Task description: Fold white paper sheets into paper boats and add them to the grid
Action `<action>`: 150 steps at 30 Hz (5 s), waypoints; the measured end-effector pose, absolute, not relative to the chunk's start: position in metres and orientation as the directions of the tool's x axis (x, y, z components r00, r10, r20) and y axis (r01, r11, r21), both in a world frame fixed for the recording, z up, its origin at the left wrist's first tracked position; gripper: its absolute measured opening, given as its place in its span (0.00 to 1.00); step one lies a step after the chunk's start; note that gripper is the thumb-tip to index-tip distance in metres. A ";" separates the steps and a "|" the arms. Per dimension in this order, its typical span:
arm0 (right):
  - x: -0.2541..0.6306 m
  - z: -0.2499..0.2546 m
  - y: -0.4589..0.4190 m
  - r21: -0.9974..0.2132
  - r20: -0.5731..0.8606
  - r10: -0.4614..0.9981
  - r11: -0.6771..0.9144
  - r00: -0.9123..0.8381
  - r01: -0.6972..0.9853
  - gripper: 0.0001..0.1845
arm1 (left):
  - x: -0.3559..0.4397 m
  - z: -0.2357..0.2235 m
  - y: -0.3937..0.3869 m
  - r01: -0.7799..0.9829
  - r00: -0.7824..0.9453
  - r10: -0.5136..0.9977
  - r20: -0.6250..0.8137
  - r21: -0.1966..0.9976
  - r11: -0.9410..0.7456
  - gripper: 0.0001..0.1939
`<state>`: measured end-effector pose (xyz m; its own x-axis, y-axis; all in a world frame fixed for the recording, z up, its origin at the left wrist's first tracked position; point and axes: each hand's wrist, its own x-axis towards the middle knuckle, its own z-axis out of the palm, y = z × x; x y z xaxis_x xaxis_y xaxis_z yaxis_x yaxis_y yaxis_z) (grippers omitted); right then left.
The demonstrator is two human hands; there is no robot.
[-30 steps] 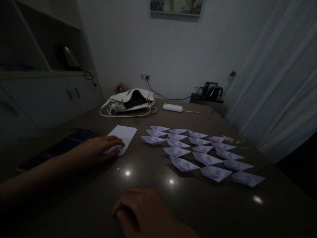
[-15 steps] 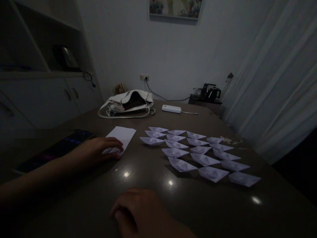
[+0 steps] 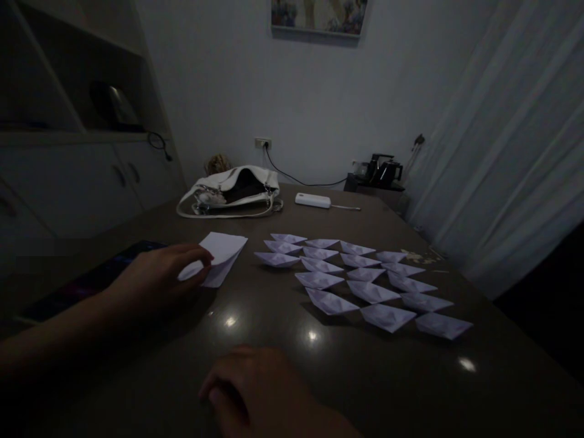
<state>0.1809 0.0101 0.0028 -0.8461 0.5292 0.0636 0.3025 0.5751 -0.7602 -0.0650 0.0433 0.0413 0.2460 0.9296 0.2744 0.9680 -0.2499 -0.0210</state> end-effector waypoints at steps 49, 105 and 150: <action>0.201 0.030 0.043 -0.514 0.337 0.575 0.776 -0.746 0.366 0.15 | -0.031 0.007 0.023 0.569 0.492 0.796 0.352 0.562 -0.600 0.16; 0.209 -0.003 0.039 -0.967 0.128 0.874 0.214 -0.469 0.135 0.23 | 0.016 0.026 -0.002 -0.050 0.245 0.965 -0.089 0.993 0.105 0.24; 0.215 0.008 0.031 -0.819 0.430 0.867 0.492 -0.251 0.295 0.06 | 0.045 0.009 0.012 0.310 0.271 0.952 0.143 0.923 -0.227 0.19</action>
<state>0.2154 0.0305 0.0082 -0.2511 0.8673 0.4299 0.2947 0.4915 -0.8195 0.0446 0.0118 0.0092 0.2706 0.9521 0.1428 0.3097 -0.2265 0.9235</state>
